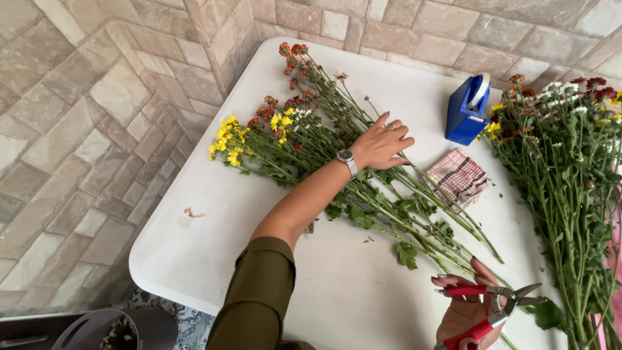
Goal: The person trims the stems of flowers using shears and separates individual stems on a table next to ribbon and tape.
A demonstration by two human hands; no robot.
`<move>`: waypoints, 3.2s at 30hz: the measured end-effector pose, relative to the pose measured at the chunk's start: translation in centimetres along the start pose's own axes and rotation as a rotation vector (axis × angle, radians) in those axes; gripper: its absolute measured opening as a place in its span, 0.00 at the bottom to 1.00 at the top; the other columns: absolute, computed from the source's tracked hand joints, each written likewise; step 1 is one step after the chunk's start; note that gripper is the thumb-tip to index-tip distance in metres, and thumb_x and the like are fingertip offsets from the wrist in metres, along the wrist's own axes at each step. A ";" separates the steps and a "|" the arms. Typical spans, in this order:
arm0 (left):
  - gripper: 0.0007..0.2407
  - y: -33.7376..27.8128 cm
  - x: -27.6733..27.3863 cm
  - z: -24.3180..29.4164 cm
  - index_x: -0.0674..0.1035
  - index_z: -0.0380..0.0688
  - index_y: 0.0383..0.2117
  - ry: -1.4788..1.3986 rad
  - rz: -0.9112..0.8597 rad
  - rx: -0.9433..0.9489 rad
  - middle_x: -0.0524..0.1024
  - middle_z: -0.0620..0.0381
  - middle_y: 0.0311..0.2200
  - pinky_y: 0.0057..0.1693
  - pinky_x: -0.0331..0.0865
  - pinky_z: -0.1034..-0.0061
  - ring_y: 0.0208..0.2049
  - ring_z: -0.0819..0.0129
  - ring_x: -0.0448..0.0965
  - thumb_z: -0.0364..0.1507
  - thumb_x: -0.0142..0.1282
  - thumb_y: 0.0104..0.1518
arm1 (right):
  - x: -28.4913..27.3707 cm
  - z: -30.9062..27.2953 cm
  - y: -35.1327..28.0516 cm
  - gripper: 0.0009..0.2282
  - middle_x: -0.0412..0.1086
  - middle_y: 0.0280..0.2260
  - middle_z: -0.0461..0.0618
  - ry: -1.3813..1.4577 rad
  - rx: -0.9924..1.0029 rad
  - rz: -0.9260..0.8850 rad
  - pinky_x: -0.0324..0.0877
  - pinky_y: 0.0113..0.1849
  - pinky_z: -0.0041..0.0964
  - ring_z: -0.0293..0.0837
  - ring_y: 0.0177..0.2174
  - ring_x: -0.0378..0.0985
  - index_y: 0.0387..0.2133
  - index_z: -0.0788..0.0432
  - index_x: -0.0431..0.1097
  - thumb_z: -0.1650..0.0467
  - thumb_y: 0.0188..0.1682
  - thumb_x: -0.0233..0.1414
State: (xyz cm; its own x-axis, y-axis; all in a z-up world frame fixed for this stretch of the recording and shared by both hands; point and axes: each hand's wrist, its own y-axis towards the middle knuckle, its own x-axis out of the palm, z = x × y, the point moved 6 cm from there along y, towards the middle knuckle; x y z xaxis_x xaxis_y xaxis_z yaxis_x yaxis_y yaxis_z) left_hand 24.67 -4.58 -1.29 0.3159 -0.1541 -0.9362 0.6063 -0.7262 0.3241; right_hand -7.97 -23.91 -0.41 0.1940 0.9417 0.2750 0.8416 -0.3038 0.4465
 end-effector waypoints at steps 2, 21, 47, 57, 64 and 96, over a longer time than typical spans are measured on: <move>0.16 -1.2 -4.1 0.1 0.76 0.48 0.44 -0.080 0.022 -0.048 0.75 0.49 0.45 0.64 0.59 0.47 0.50 0.54 0.72 0.45 0.52 0.60 | -0.2 0.2 0.1 0.41 0.58 0.64 0.67 0.006 -0.019 -0.040 0.77 0.43 0.54 0.60 0.37 0.78 0.56 0.62 0.59 0.46 0.36 0.59; 0.21 -24.1 -9.7 4.9 0.74 0.50 0.59 0.071 0.241 -0.320 0.73 0.51 0.55 0.67 0.45 0.28 0.62 0.56 0.67 0.36 0.60 0.59 | 5.6 1.8 2.4 0.29 0.58 0.59 0.74 -0.303 0.230 -0.441 0.74 0.39 0.51 0.61 0.41 0.75 0.54 0.75 0.58 0.67 0.41 0.52; 0.09 -25.0 -15.2 4.9 0.76 0.46 0.41 0.115 0.762 -0.295 0.69 0.54 0.44 0.66 0.57 0.36 0.55 0.53 0.69 0.17 0.58 0.59 | 11.2 3.0 4.7 0.27 0.69 0.39 0.73 -0.442 0.485 -0.507 0.77 0.34 0.56 0.63 0.35 0.79 0.54 0.74 0.63 0.63 0.47 0.50; 0.06 -28.0 -13.5 3.5 0.79 0.53 0.31 -0.197 1.160 -0.364 0.62 0.74 0.16 0.50 0.63 0.65 0.26 0.71 0.64 0.30 0.59 0.47 | 7.9 6.9 7.4 0.25 0.68 0.46 0.64 0.041 0.364 -0.333 0.77 0.28 0.43 0.57 0.36 0.80 0.56 0.67 0.59 0.59 0.53 0.40; 0.21 -26.2 -13.5 3.6 0.68 0.39 0.59 -1.576 0.759 -0.674 0.76 0.41 0.49 0.47 0.80 0.72 0.48 0.56 0.80 0.35 0.57 0.63 | 10.0 5.1 5.6 0.28 0.65 0.49 0.67 0.011 0.297 -0.381 0.77 0.28 0.45 0.60 0.36 0.78 0.58 0.68 0.56 0.61 0.47 0.42; 0.11 -28.8 -4.3 -1.2 0.78 0.36 0.46 -1.734 0.570 -0.904 0.78 0.55 0.34 0.31 0.79 0.83 0.31 0.72 0.82 0.26 0.62 0.60 | 7.4 7.6 2.5 0.31 0.68 0.47 0.68 -0.289 0.209 -0.483 0.74 0.40 0.48 0.58 0.39 0.77 0.57 0.71 0.58 0.67 0.39 0.55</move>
State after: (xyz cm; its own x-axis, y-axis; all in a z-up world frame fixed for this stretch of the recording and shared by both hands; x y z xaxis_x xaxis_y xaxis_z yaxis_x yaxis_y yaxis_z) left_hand 6.73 17.79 -6.39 0.0081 -0.9429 0.3330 0.9998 0.0145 0.0169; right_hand -0.58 -16.65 -3.71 -0.1310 0.9762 -0.1731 0.9443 0.1760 0.2779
